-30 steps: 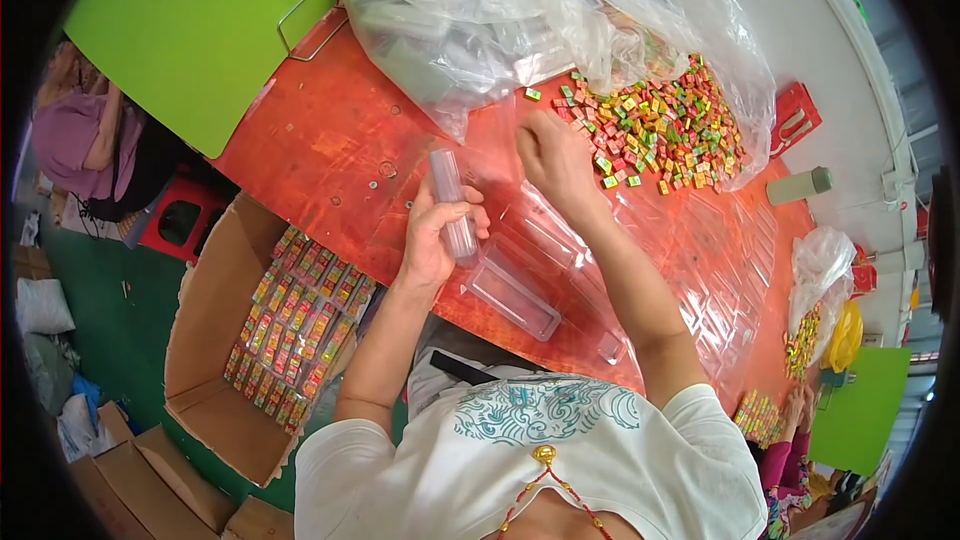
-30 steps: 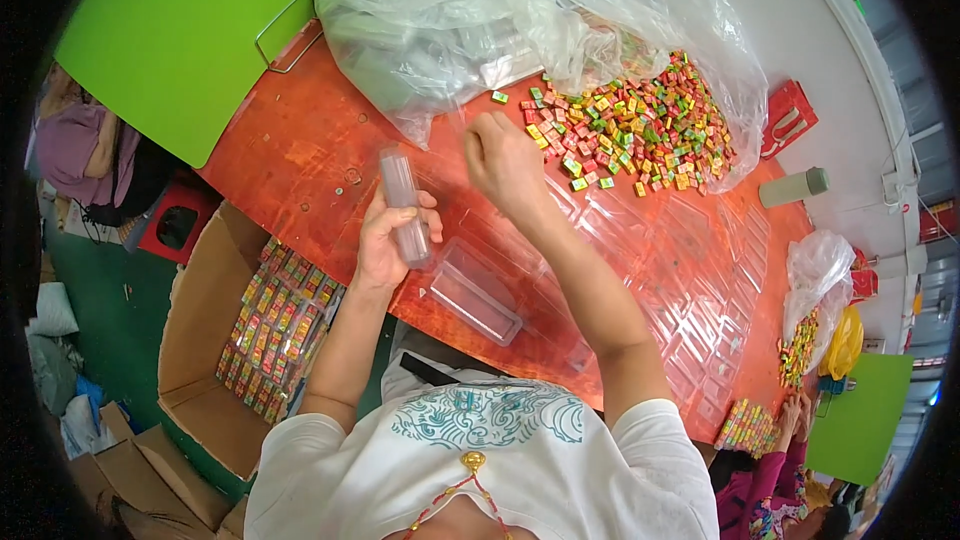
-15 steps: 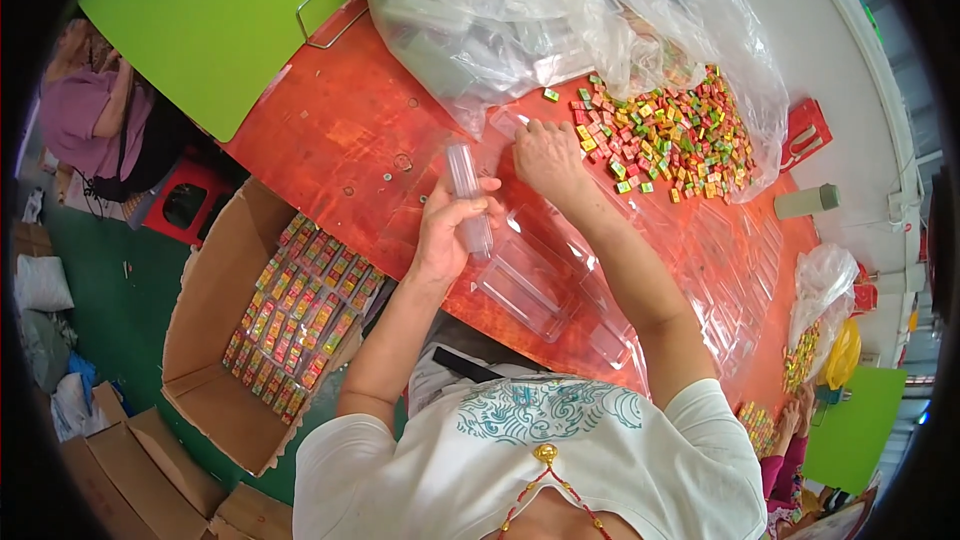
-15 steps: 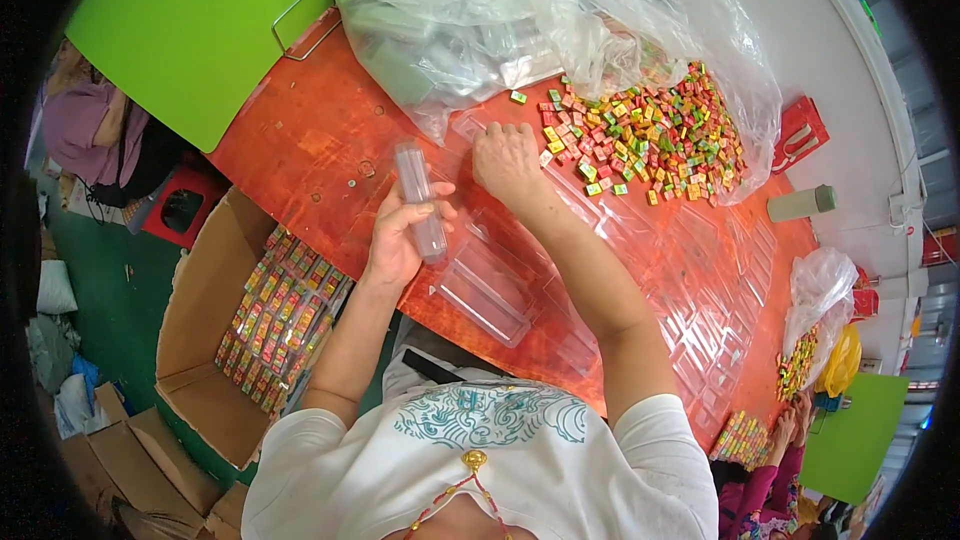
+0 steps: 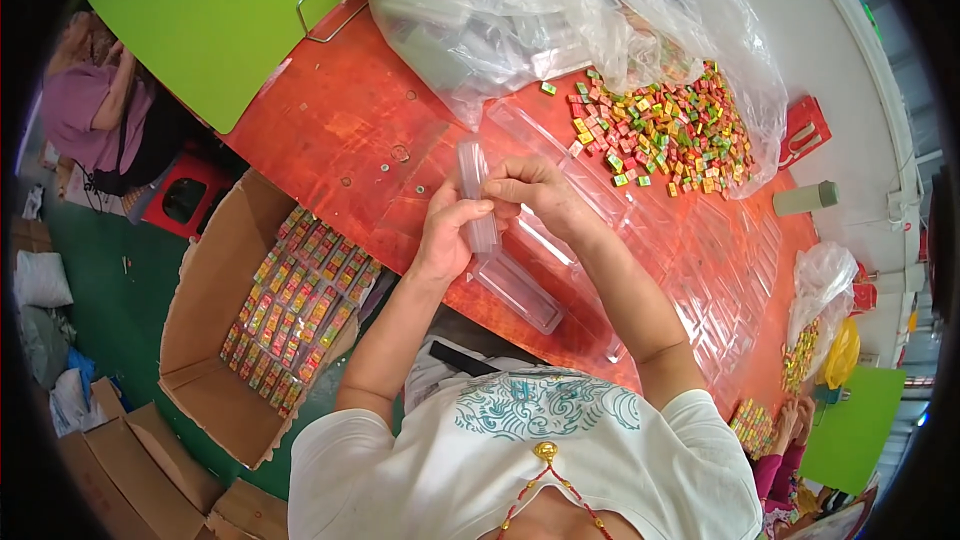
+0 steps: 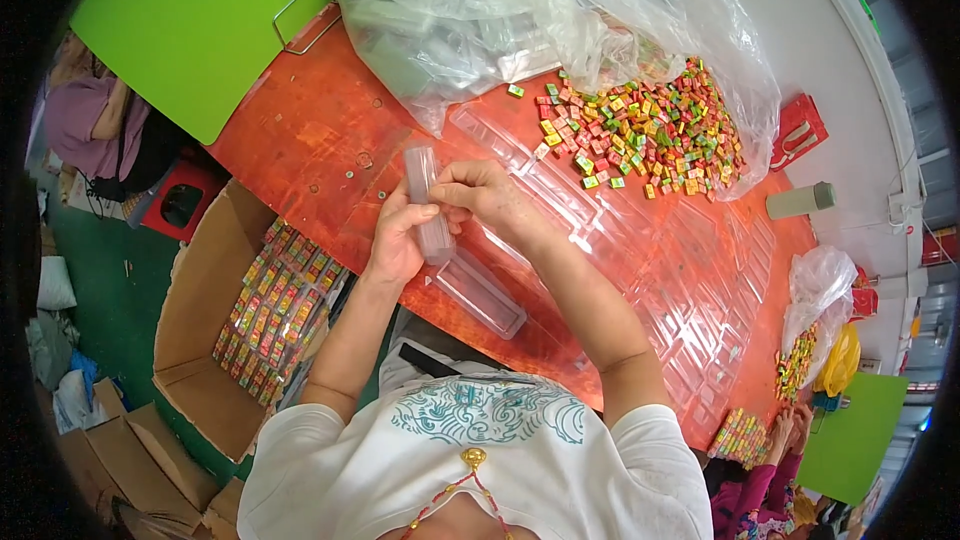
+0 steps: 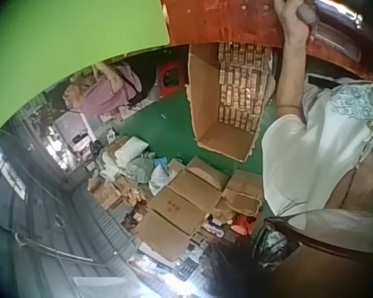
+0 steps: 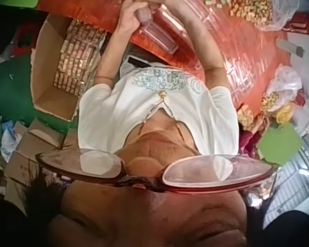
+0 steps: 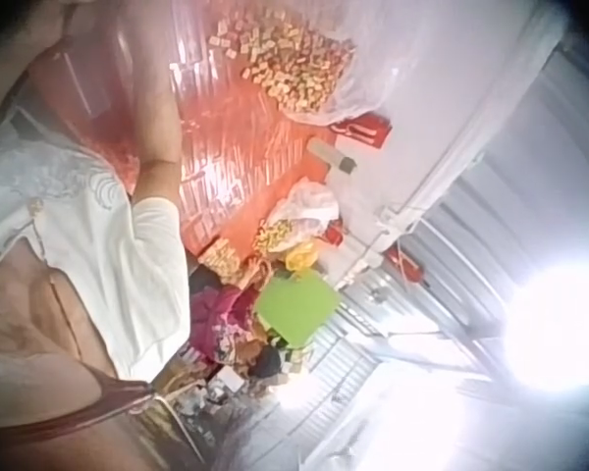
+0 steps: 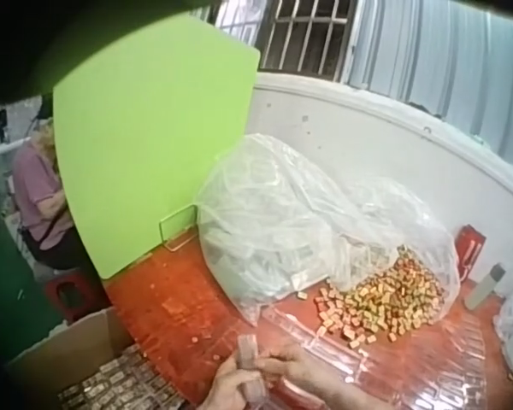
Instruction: Packaging small colorful square items into plastic trays at a factory table.
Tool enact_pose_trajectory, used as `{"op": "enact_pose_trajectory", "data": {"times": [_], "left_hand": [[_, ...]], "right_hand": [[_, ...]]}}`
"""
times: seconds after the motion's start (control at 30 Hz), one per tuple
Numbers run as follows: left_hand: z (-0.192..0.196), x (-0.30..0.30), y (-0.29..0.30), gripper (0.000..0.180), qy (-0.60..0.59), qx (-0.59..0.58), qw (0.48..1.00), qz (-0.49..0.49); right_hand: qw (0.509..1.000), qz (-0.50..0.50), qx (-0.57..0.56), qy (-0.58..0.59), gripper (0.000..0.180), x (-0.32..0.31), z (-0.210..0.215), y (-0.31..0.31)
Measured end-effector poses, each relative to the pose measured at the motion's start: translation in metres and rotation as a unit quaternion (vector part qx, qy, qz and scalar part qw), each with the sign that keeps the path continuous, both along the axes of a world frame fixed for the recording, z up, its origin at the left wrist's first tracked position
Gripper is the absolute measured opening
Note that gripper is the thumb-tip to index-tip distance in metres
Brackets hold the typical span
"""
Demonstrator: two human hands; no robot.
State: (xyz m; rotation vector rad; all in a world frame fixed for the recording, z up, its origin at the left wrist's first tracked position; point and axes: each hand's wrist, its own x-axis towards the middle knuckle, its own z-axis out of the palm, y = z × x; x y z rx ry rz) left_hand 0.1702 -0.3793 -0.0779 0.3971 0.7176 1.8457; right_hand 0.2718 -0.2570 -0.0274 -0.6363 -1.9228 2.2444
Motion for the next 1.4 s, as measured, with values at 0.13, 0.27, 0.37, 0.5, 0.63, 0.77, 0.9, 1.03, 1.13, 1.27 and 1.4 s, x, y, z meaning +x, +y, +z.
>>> {"op": "enact_pose_trajectory", "data": {"times": [0.13,0.27,0.37,0.5,0.63,0.77,0.9,1.03,1.13,1.27,1.4], "left_hand": [[-0.012,-0.008,-0.006,0.044,-0.058,0.001,0.998,0.002],[-0.016,-0.008,-0.013,0.041,-0.024,-0.01,0.999,0.045],[-0.017,-0.003,-0.015,0.029,-0.018,-0.034,0.996,0.081],[-0.016,-0.001,-0.021,0.038,-0.023,-0.047,0.99,0.129],[-0.011,-0.002,-0.025,0.043,-0.023,-0.04,0.989,0.142],[-0.013,0.0,-0.023,0.043,-0.024,-0.037,0.993,0.114],[-0.008,0.006,-0.024,0.045,-0.019,-0.019,0.995,0.092],[-0.01,0.008,-0.019,0.045,0.003,-0.005,0.997,0.083],[-0.008,0.01,-0.02,0.046,-0.009,0.009,0.998,0.069],[-0.004,0.011,-0.027,0.046,-0.026,0.004,0.999,0.041],[-0.012,0.006,-0.03,0.044,-0.043,0.037,0.998,0.008]], "right_hand": [[0.976,-0.105,0.188,-0.029,0.018,-0.003,-0.01,0.019],[0.793,-0.163,0.587,-0.029,0.015,-0.02,-0.012,0.019],[0.705,-0.136,0.696,-0.022,0.012,-0.032,-0.014,0.011],[0.702,-0.131,0.7,-0.024,0.012,-0.038,-0.014,0.009],[0.614,-0.113,0.78,-0.037,0.013,-0.039,-0.015,0.007],[0.604,-0.046,0.787,-0.114,0.015,-0.033,-0.029,0.006],[0.878,-0.029,0.472,-0.075,0.019,-0.02,-0.004,-0.011],[0.965,0.018,0.261,-0.006,0.02,-0.014,-0.005,-0.024],[0.992,-0.002,0.123,0.027,0.016,-0.011,-0.012,-0.023],[0.996,0.014,0.089,-0.007,0.014,-0.008,-0.009,-0.024],[0.998,0.009,0.048,-0.034,0.015,-0.007,-0.001,-0.027]]}}
